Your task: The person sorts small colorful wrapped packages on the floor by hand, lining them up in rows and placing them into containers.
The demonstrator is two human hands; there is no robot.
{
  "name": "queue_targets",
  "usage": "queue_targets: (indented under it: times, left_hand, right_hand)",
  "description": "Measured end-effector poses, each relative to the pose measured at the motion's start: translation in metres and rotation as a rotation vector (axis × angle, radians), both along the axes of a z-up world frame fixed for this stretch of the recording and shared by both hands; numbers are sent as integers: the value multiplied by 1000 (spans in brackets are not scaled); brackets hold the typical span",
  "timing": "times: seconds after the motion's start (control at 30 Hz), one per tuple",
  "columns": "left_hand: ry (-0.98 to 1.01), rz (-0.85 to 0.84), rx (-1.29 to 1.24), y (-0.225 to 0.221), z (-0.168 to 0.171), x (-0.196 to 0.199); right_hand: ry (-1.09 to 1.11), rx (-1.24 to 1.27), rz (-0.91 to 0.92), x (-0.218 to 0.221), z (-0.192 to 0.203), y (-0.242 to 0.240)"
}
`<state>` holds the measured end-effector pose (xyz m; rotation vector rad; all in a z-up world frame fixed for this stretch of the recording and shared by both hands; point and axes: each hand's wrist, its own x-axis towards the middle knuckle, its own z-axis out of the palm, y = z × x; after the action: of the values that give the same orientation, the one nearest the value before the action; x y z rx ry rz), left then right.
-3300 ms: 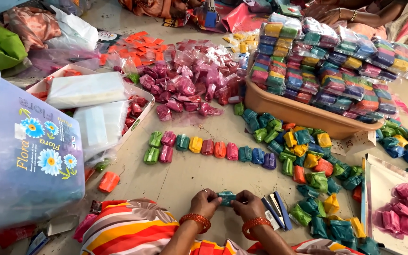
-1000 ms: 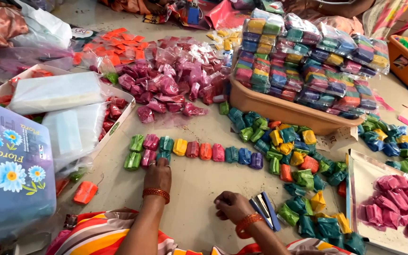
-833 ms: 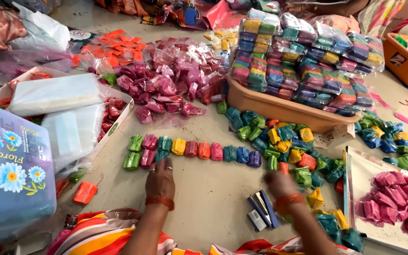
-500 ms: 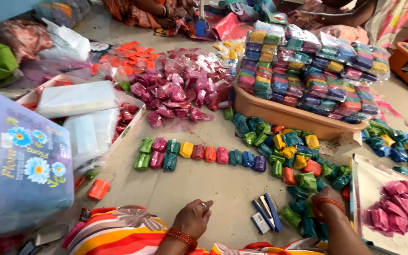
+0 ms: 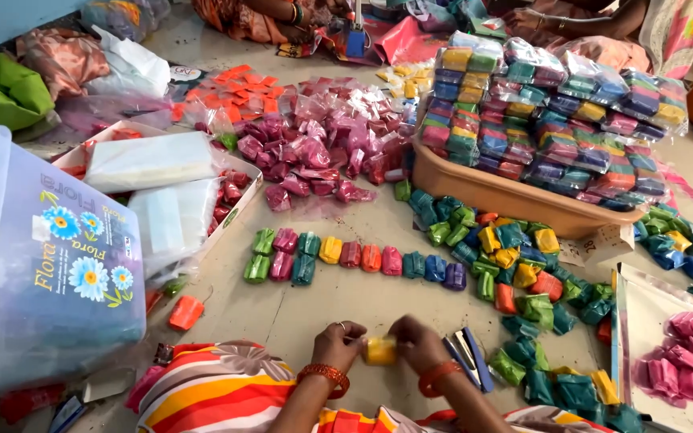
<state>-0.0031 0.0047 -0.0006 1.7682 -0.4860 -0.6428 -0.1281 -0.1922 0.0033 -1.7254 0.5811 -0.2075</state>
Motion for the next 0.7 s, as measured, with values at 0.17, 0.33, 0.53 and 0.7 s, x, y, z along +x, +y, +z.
queue_targets:
  times: [0.17,0.33,0.53,0.7]
  left_hand:
    - [-142,-26,212,1,-19,5]
    - [89,-44,298,8,35,-8]
    - [94,-145,287,9,29,-13]
    - [-47,-124,153,0,10,-6]
  right_hand:
    - [56,-303,57,-1,-15,-7]
    - [259,-166,81,-3,50,30]
    - [278,-190,106,0,40,32]
    - [264,-170,79,-4,29,28]
